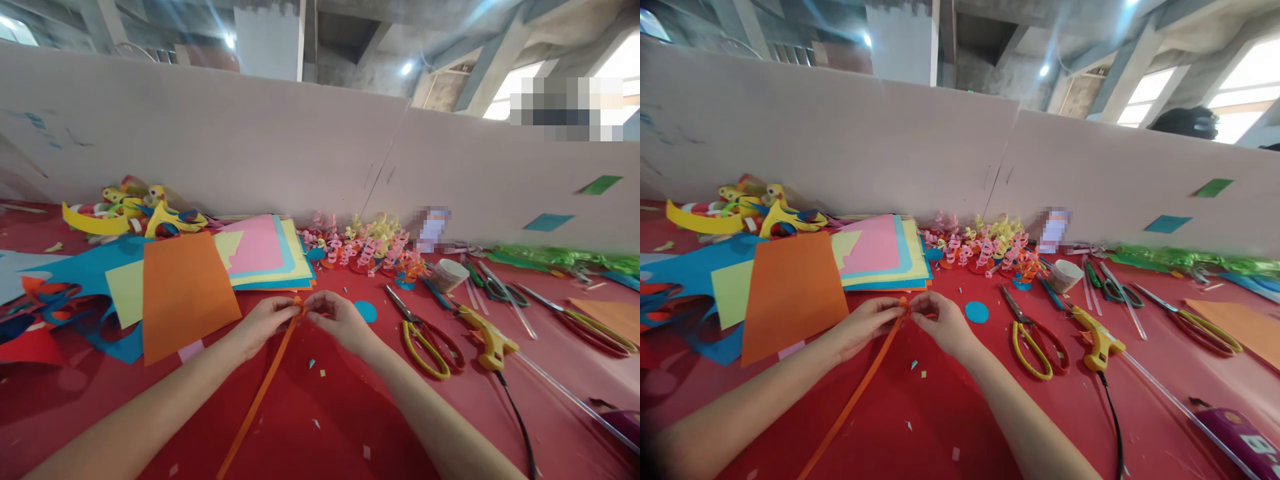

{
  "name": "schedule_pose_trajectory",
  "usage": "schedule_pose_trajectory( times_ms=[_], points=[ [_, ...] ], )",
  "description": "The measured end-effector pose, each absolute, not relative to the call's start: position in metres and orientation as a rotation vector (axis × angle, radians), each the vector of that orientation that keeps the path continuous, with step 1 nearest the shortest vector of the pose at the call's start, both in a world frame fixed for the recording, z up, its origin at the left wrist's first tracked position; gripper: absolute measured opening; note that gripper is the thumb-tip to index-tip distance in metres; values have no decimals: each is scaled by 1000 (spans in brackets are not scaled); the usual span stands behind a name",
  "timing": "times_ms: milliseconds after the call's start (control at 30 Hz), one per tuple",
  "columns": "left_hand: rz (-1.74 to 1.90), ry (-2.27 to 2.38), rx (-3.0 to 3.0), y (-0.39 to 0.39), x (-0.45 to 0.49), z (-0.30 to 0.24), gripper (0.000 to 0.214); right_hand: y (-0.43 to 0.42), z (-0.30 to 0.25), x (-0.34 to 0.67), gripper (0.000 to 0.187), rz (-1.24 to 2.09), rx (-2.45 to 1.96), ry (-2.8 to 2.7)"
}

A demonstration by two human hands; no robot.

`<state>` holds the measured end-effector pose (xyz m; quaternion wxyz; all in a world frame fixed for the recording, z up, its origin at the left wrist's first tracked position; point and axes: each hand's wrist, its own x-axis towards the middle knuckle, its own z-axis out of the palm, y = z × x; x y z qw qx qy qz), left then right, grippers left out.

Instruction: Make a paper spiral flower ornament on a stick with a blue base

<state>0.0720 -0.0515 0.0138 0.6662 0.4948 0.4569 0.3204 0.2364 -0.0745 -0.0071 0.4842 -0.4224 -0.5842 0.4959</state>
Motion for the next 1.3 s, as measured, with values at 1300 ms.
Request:
schedule_pose_trajectory(
  times_ms=[1300],
  points=[
    [505, 984, 1728, -50, 73, 8, 16, -71, -12, 242, 17, 1148, -1165, -1504]
  ],
)
